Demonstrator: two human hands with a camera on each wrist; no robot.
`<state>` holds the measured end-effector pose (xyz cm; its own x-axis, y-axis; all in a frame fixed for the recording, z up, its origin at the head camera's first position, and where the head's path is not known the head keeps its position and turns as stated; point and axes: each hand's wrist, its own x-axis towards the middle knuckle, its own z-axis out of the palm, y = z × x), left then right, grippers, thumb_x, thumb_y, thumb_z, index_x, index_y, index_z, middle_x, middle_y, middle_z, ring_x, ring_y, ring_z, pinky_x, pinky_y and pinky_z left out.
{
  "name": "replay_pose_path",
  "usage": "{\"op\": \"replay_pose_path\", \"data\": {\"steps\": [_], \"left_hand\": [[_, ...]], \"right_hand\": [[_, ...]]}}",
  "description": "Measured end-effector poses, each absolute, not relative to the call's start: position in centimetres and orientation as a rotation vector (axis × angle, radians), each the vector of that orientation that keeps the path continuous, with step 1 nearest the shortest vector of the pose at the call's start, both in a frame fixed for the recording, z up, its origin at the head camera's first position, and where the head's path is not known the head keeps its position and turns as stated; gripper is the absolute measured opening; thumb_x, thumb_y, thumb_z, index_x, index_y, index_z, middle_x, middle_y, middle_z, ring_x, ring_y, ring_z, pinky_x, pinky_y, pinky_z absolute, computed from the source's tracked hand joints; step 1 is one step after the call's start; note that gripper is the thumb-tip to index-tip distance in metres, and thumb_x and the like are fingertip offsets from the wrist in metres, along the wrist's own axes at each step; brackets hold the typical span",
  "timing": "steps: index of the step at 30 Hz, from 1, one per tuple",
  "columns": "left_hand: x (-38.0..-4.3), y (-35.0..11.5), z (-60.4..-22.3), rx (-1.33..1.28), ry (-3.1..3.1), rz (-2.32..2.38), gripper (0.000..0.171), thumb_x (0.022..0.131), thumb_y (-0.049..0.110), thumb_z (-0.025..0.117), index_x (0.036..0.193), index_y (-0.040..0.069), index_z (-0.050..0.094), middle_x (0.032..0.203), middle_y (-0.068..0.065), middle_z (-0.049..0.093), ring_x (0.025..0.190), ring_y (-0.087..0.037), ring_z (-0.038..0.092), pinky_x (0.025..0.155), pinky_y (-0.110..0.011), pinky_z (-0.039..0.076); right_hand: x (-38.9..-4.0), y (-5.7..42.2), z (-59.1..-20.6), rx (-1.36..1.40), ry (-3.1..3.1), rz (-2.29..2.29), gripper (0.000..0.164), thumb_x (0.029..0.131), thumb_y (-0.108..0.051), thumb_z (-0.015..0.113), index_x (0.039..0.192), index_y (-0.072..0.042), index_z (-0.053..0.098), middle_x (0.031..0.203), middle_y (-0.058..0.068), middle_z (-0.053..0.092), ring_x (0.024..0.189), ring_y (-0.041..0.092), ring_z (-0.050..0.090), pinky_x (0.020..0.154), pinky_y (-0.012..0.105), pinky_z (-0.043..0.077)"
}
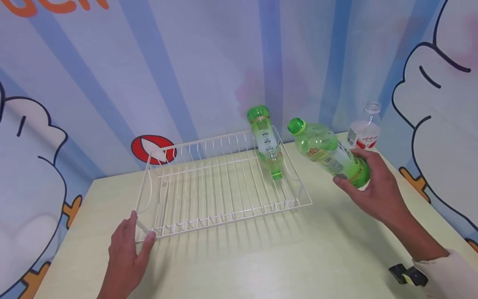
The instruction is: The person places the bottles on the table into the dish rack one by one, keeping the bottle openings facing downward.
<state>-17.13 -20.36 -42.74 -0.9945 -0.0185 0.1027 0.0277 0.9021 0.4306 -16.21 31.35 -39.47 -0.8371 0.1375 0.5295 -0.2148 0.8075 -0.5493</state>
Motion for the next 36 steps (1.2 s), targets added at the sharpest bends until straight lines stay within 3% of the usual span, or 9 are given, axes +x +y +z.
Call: {"op": "replay_pose_path", "data": {"steps": [4, 8, 11, 17, 25, 31, 36], "left_hand": [[-17.2, -20.4, -42.6, -0.027, -2.959, -0.649, 0.081, 0.094, 0.051, 0.045, 0.151, 0.006, 0.008, 0.143, -0.023, 0.020, 0.130, -0.039, 0.016, 0.104, -0.062, 0.015], [-17.4, -20.4, -42.3, -0.067, -2.953, -0.605, 0.080, 0.094, 0.050, 0.045, 0.149, 0.002, 0.012, 0.143, -0.024, 0.022, 0.132, -0.040, 0.014, 0.105, -0.062, 0.013], [-17.6, -20.2, -42.1, -0.105, -2.927, -0.589, 0.080, 0.094, 0.050, 0.047, 0.148, 0.000, 0.017, 0.142, -0.024, 0.024, 0.133, -0.042, 0.013, 0.105, -0.062, 0.013], [-17.7, -19.9, -42.0, -0.186, -2.797, -0.539, 0.072, 0.093, 0.047, 0.050, 0.141, -0.003, 0.033, 0.140, -0.022, 0.029, 0.132, -0.042, 0.017, 0.102, -0.063, 0.015], [-18.0, -18.2, -40.9, -0.240, -2.690, -0.520, 0.064, 0.084, 0.036, 0.067, 0.135, 0.001, 0.046, 0.140, -0.018, 0.033, 0.134, -0.038, 0.018, 0.101, -0.063, 0.018], [-18.0, -17.3, -40.3, -0.320, -2.647, -0.525, 0.062, 0.081, 0.032, 0.071, 0.131, 0.004, 0.050, 0.138, -0.016, 0.037, 0.135, -0.035, 0.019, 0.100, -0.063, 0.020], [-18.1, -16.5, -40.1, -0.389, -2.621, -0.526, 0.061, 0.080, 0.033, 0.072, 0.131, 0.007, 0.050, 0.137, -0.013, 0.040, 0.136, -0.034, 0.020, 0.101, -0.062, 0.020]], "right_hand": [[-16.3, 30.7, -39.3, 0.089, -2.435, 0.843, 0.078, 0.074, -0.014, 0.079, 0.139, -0.007, 0.037, 0.120, 0.019, 0.048, 0.094, 0.025, 0.044, 0.065, 0.019, 0.031], [-16.5, 30.0, -39.3, 0.164, -2.420, 0.832, 0.077, 0.072, -0.012, 0.081, 0.137, -0.010, 0.040, 0.118, 0.012, 0.049, 0.095, 0.016, 0.041, 0.068, 0.023, 0.033], [-16.6, 29.5, -39.4, 0.230, -2.415, 0.823, 0.078, 0.070, -0.010, 0.082, 0.137, -0.012, 0.041, 0.118, 0.008, 0.050, 0.095, 0.012, 0.042, 0.068, 0.021, 0.036], [-16.8, 28.4, -39.0, 0.309, -2.438, 0.797, 0.077, 0.069, -0.010, 0.082, 0.135, -0.011, 0.042, 0.118, 0.008, 0.049, 0.095, 0.016, 0.045, 0.065, 0.016, 0.040], [-16.6, 27.0, -37.9, 0.415, -2.459, 0.738, 0.081, 0.067, -0.009, 0.083, 0.136, -0.013, 0.041, 0.122, 0.008, 0.048, 0.096, 0.016, 0.046, 0.061, 0.023, 0.047], [-16.8, 25.8, -37.5, 0.471, -2.483, 0.678, 0.084, 0.066, -0.012, 0.084, 0.138, -0.016, 0.040, 0.129, 0.003, 0.046, 0.107, 0.015, 0.046, 0.073, 0.013, 0.044], [-17.0, 25.1, -37.4, 0.523, -2.465, 0.683, 0.083, 0.065, -0.012, 0.085, 0.136, -0.015, 0.043, 0.131, 0.003, 0.045, 0.107, 0.013, 0.046, 0.069, 0.014, 0.045]]}}
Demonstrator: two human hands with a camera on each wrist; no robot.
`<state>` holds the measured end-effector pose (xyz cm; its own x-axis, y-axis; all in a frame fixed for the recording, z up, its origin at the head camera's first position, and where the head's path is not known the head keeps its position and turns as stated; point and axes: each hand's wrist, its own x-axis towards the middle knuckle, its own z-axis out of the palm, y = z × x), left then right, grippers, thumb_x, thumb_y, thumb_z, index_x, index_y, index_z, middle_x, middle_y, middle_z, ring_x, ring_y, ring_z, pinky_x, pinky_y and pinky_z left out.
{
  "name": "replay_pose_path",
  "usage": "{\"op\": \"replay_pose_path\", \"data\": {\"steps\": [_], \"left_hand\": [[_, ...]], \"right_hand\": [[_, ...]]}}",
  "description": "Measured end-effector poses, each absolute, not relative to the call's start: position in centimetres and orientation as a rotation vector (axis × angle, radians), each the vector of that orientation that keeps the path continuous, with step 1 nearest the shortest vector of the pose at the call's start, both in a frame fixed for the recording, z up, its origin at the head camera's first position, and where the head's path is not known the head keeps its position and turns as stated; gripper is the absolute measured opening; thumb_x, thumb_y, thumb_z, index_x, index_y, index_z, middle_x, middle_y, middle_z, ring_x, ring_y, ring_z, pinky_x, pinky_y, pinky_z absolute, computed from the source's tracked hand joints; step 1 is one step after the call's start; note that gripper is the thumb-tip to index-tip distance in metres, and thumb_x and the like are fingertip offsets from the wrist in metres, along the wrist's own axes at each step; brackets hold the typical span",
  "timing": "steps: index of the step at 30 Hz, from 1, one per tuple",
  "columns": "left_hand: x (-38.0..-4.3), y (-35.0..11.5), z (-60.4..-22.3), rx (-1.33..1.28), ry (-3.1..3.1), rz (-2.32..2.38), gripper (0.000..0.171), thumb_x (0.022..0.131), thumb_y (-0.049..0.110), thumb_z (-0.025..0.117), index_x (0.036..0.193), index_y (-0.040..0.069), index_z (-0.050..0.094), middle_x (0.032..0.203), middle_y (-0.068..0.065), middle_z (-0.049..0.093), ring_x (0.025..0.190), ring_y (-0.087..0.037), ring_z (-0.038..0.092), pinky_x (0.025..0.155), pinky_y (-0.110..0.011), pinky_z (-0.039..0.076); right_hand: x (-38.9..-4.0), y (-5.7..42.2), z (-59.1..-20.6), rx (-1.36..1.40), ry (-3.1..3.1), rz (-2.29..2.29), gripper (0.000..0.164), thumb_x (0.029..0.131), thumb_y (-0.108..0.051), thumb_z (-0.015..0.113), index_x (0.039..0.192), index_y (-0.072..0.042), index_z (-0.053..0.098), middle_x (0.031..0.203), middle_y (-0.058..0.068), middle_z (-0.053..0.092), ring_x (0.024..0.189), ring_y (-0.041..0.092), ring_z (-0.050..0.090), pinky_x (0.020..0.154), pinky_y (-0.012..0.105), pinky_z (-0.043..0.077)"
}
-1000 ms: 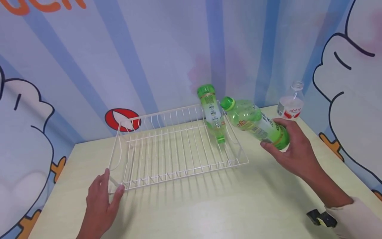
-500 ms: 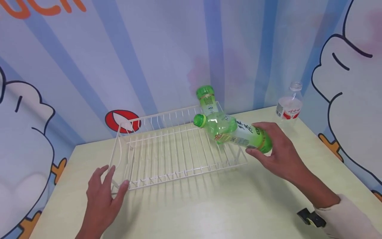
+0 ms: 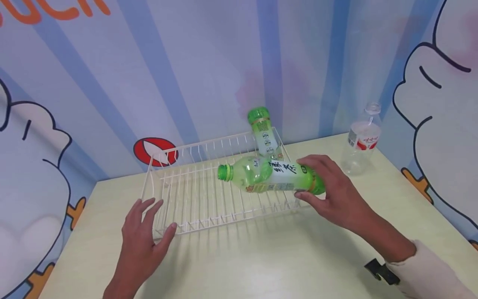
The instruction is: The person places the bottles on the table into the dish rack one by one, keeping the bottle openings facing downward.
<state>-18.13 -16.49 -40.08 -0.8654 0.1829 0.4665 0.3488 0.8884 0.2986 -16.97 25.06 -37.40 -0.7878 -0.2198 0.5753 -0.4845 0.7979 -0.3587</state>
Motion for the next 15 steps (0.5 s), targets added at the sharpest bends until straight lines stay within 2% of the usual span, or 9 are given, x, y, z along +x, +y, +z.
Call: {"op": "replay_pose_path", "data": {"steps": [5, 10, 15], "left_hand": [[-18.5, -15.4, -39.9, -0.444, -2.588, -0.537, 0.064, 0.078, 0.034, 0.073, 0.132, 0.010, 0.048, 0.137, -0.011, 0.041, 0.136, -0.032, 0.021, 0.102, -0.061, 0.020], [-18.9, -14.2, -39.6, -0.511, -2.551, -0.555, 0.064, 0.078, 0.033, 0.072, 0.132, 0.009, 0.047, 0.135, -0.010, 0.043, 0.135, -0.031, 0.024, 0.102, -0.060, 0.022], [-19.3, -13.3, -39.0, -0.551, -2.515, -0.560, 0.064, 0.078, 0.033, 0.072, 0.132, 0.010, 0.046, 0.134, -0.009, 0.043, 0.135, -0.031, 0.024, 0.102, -0.058, 0.023]], "right_hand": [[-17.1, 24.3, -37.5, 0.577, -2.494, 0.683, 0.082, 0.066, -0.014, 0.085, 0.136, -0.017, 0.043, 0.132, 0.001, 0.044, 0.108, 0.012, 0.044, 0.066, 0.021, 0.050], [-17.2, 23.8, -37.7, 0.672, -2.507, 0.666, 0.081, 0.066, -0.016, 0.085, 0.136, -0.017, 0.044, 0.132, 0.000, 0.044, 0.114, 0.012, 0.043, 0.076, 0.012, 0.044], [-17.7, 23.1, -37.4, 0.769, -2.485, 0.659, 0.080, 0.066, -0.018, 0.085, 0.136, -0.017, 0.045, 0.132, -0.001, 0.045, 0.114, 0.011, 0.043, 0.080, 0.011, 0.041]]}}
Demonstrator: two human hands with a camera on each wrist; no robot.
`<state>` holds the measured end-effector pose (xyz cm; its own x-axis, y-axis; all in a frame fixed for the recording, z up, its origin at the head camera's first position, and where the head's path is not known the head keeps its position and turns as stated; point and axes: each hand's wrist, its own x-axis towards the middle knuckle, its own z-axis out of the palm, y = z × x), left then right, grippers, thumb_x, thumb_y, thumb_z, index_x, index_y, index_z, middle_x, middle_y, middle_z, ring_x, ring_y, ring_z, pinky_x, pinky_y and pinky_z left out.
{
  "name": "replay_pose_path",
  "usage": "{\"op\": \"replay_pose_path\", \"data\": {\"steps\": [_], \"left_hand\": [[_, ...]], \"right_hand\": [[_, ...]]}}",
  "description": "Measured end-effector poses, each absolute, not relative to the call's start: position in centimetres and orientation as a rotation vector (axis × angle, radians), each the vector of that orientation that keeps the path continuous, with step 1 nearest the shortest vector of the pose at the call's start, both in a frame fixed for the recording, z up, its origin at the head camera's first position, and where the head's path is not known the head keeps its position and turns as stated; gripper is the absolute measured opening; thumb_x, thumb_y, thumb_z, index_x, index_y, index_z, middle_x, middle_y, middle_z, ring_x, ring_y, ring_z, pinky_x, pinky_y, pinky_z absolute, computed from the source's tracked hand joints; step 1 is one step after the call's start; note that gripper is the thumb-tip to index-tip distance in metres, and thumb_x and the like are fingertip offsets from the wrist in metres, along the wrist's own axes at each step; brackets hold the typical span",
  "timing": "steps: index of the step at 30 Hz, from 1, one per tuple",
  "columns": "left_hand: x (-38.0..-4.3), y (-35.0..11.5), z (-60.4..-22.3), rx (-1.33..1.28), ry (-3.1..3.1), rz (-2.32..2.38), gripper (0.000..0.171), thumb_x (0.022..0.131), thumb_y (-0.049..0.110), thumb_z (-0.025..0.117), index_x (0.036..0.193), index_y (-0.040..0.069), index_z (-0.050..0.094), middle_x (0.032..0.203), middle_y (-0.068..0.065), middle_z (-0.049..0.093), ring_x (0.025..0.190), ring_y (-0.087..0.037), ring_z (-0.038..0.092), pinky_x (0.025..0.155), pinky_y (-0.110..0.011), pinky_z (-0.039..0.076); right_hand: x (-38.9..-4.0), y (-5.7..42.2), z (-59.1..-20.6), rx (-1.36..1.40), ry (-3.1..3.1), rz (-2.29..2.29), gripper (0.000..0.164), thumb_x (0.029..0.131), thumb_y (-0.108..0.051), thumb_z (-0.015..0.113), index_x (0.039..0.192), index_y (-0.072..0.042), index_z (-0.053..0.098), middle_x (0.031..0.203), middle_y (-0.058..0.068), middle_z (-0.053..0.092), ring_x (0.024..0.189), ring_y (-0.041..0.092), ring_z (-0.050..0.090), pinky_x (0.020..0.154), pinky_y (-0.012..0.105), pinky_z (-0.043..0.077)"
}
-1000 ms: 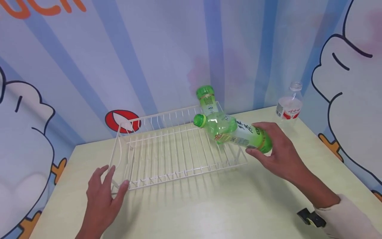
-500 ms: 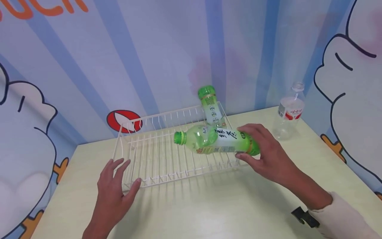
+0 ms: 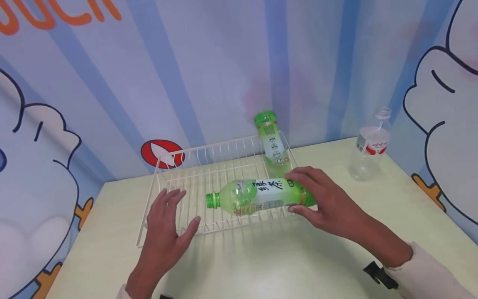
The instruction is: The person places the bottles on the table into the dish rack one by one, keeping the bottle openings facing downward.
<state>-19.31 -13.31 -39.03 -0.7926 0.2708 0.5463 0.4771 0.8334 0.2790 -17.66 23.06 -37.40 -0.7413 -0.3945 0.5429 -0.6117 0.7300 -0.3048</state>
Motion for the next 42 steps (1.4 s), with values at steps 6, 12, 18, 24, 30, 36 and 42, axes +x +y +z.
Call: {"op": "replay_pose_path", "data": {"steps": [6, 12, 18, 24, 30, 36, 42], "left_hand": [[-19.6, -12.4, -38.5, -0.608, -2.473, -0.608, 0.064, 0.077, 0.030, 0.073, 0.132, 0.010, 0.046, 0.133, -0.009, 0.045, 0.135, -0.030, 0.025, 0.101, -0.059, 0.023], [-19.6, -11.9, -38.0, -0.683, -2.451, -0.666, 0.076, 0.073, 0.030, 0.077, 0.135, 0.011, 0.038, 0.133, -0.007, 0.044, 0.136, -0.028, 0.024, 0.102, -0.059, 0.023], [-19.5, -11.2, -37.6, -0.791, -2.400, -0.715, 0.085, 0.066, 0.028, 0.083, 0.136, 0.012, 0.038, 0.134, -0.004, 0.045, 0.136, -0.027, 0.026, 0.102, -0.059, 0.025], [-19.1, -10.7, -37.2, -0.891, -2.366, -0.736, 0.082, 0.064, 0.028, 0.085, 0.134, 0.016, 0.043, 0.130, 0.002, 0.048, 0.135, -0.027, 0.028, 0.100, -0.064, 0.024], [-19.1, -10.6, -37.2, -0.922, -2.370, -0.781, 0.078, 0.063, 0.029, 0.086, 0.130, 0.022, 0.049, 0.121, 0.004, 0.056, 0.132, -0.026, 0.035, 0.100, -0.066, 0.022], [-18.9, -10.7, -37.3, -0.921, -2.382, -0.826, 0.075, 0.061, 0.036, 0.088, 0.127, 0.024, 0.053, 0.115, 0.006, 0.062, 0.129, -0.022, 0.039, 0.102, -0.065, 0.021], [-18.9, -10.9, -37.3, -0.919, -2.361, -0.811, 0.073, 0.060, 0.040, 0.087, 0.124, 0.024, 0.056, 0.111, 0.005, 0.065, 0.126, -0.022, 0.043, 0.103, -0.063, 0.021]], "right_hand": [[-17.8, 22.3, -37.0, 0.791, -2.502, 0.664, 0.080, 0.067, -0.020, 0.084, 0.136, -0.018, 0.044, 0.134, 0.000, 0.043, 0.115, 0.011, 0.042, 0.078, 0.019, 0.047], [-18.0, 21.6, -36.9, 0.807, -2.515, 0.665, 0.077, 0.068, -0.022, 0.084, 0.135, -0.019, 0.045, 0.135, 0.000, 0.041, 0.117, 0.012, 0.041, 0.074, 0.030, 0.051], [-18.2, 21.3, -36.9, 0.854, -2.509, 0.660, 0.075, 0.071, -0.025, 0.082, 0.136, -0.020, 0.045, 0.136, 0.000, 0.041, 0.118, 0.013, 0.042, 0.074, 0.028, 0.050], [-18.1, 21.0, -36.9, 0.883, -2.515, 0.676, 0.076, 0.071, -0.025, 0.081, 0.138, -0.020, 0.044, 0.137, 0.000, 0.040, 0.118, 0.013, 0.041, 0.073, 0.025, 0.050], [-18.1, 20.3, -36.9, 0.911, -2.510, 0.699, 0.072, 0.073, -0.027, 0.080, 0.136, -0.020, 0.045, 0.137, 0.000, 0.040, 0.118, 0.013, 0.041, 0.072, 0.023, 0.051], [-18.2, 20.1, -37.1, 0.929, -2.518, 0.712, 0.072, 0.073, -0.029, 0.079, 0.136, -0.022, 0.046, 0.137, -0.001, 0.040, 0.118, 0.012, 0.041, 0.074, 0.024, 0.051], [-18.2, 19.7, -37.2, 0.931, -2.521, 0.746, 0.074, 0.073, -0.030, 0.079, 0.138, -0.023, 0.044, 0.138, -0.002, 0.039, 0.118, 0.012, 0.042, 0.075, 0.024, 0.052]]}}
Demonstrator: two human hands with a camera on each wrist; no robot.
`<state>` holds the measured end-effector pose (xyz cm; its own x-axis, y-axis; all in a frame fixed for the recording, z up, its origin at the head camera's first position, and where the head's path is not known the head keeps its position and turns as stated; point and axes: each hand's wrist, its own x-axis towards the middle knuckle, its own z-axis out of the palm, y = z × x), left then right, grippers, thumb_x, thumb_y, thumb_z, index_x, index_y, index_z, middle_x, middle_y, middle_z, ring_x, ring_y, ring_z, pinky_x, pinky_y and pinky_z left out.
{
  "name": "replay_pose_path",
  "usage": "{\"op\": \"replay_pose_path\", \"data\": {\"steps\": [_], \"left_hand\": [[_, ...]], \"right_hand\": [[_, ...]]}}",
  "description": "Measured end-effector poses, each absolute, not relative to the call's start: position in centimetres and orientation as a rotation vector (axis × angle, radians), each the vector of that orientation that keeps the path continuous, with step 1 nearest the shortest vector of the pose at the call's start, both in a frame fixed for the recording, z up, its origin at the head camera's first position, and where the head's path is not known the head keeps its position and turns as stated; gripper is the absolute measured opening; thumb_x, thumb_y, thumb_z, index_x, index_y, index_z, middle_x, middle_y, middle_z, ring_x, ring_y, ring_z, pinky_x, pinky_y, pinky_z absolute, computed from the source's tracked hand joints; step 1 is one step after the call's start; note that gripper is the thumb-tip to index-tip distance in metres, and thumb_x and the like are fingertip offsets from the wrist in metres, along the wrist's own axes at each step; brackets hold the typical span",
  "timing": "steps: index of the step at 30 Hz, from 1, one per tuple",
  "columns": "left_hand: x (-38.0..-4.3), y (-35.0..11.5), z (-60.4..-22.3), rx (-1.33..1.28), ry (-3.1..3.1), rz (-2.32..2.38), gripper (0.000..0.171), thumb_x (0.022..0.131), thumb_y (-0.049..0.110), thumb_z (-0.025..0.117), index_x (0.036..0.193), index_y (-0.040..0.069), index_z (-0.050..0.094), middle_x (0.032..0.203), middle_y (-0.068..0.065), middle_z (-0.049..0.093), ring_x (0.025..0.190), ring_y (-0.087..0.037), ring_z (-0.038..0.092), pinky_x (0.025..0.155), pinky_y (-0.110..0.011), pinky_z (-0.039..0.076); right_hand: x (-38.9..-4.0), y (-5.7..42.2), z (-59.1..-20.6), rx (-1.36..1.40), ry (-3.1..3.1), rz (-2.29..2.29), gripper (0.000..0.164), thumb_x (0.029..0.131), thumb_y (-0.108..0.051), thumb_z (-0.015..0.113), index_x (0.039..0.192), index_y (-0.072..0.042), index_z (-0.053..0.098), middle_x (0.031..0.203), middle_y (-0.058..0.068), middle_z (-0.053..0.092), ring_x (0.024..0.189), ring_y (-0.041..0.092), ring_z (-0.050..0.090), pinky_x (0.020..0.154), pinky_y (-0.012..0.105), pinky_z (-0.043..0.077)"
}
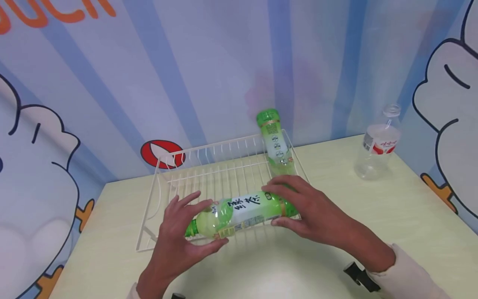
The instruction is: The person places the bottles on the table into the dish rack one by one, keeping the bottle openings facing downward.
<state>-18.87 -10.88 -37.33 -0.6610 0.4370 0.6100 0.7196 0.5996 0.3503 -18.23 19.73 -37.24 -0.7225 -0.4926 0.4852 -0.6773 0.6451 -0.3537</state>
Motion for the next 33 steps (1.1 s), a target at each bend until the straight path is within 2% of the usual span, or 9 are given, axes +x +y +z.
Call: {"op": "replay_pose_path", "data": {"steps": [8, 11, 14, 17, 22, 29, 33], "left_hand": [[-19.1, -11.1, -37.6, -0.933, -2.244, -0.856, 0.071, 0.060, 0.039, 0.086, 0.122, 0.019, 0.057, 0.109, 0.005, 0.065, 0.123, -0.025, 0.046, 0.101, -0.063, 0.022], [-19.2, -11.2, -37.6, -0.915, -2.220, -0.864, 0.071, 0.061, 0.040, 0.085, 0.123, 0.019, 0.057, 0.112, 0.005, 0.064, 0.123, -0.025, 0.046, 0.102, -0.063, 0.022], [-19.2, -11.2, -37.6, -0.892, -2.193, -0.874, 0.071, 0.062, 0.041, 0.085, 0.123, 0.018, 0.057, 0.114, 0.005, 0.064, 0.123, -0.025, 0.046, 0.102, -0.063, 0.022], [-19.3, -11.2, -37.7, -0.889, -2.164, -0.878, 0.070, 0.062, 0.042, 0.084, 0.122, 0.016, 0.057, 0.114, 0.003, 0.064, 0.122, -0.025, 0.047, 0.102, -0.062, 0.022], [-19.3, -11.2, -37.8, -0.894, -2.156, -0.859, 0.072, 0.060, 0.039, 0.086, 0.121, 0.014, 0.057, 0.114, 0.002, 0.064, 0.122, -0.025, 0.048, 0.102, -0.062, 0.023], [-19.1, -11.1, -37.9, -0.854, -2.234, -0.853, 0.078, 0.056, 0.034, 0.089, 0.122, 0.015, 0.053, 0.122, 0.000, 0.059, 0.124, -0.024, 0.045, 0.103, -0.063, 0.021], [-19.1, -11.0, -37.9, -0.843, -2.252, -0.857, 0.078, 0.057, 0.036, 0.089, 0.123, 0.014, 0.052, 0.123, 0.000, 0.057, 0.125, -0.023, 0.044, 0.104, -0.062, 0.021]], "right_hand": [[-19.0, 19.8, -37.4, 0.830, -2.499, 1.067, 0.091, 0.070, -0.029, 0.083, 0.143, -0.018, 0.029, 0.132, 0.000, 0.041, 0.098, 0.010, 0.050, 0.069, 0.023, 0.052], [-19.1, 20.0, -37.5, 0.773, -2.512, 1.186, 0.096, 0.071, -0.030, 0.082, 0.146, -0.019, 0.023, 0.135, 0.001, 0.042, 0.107, 0.012, 0.052, 0.080, 0.021, 0.050], [-19.1, 20.2, -37.6, 0.736, -2.523, 1.322, 0.098, 0.074, -0.025, 0.080, 0.149, -0.023, 0.017, 0.138, 0.004, 0.042, 0.115, 0.016, 0.051, 0.090, 0.019, 0.044], [-19.1, 20.2, -37.5, 0.738, -2.504, 1.503, 0.093, 0.080, -0.014, 0.075, 0.150, -0.023, 0.015, 0.136, 0.007, 0.043, 0.114, 0.018, 0.053, 0.090, 0.020, 0.045], [-19.2, 20.1, -37.1, 0.779, -2.401, 1.728, 0.077, 0.084, 0.001, 0.066, 0.147, -0.013, 0.025, 0.127, 0.009, 0.050, 0.107, 0.019, 0.057, 0.084, 0.027, 0.050], [-19.2, 19.9, -36.5, 0.788, -2.345, 1.746, 0.069, 0.085, 0.004, 0.064, 0.143, -0.007, 0.031, 0.128, 0.009, 0.049, 0.113, 0.017, 0.054, 0.088, 0.025, 0.048], [-19.2, 19.6, -36.1, 0.769, -2.317, 1.809, 0.066, 0.086, 0.005, 0.062, 0.143, -0.006, 0.030, 0.129, 0.011, 0.046, 0.111, 0.017, 0.055, 0.084, 0.027, 0.051]]}}
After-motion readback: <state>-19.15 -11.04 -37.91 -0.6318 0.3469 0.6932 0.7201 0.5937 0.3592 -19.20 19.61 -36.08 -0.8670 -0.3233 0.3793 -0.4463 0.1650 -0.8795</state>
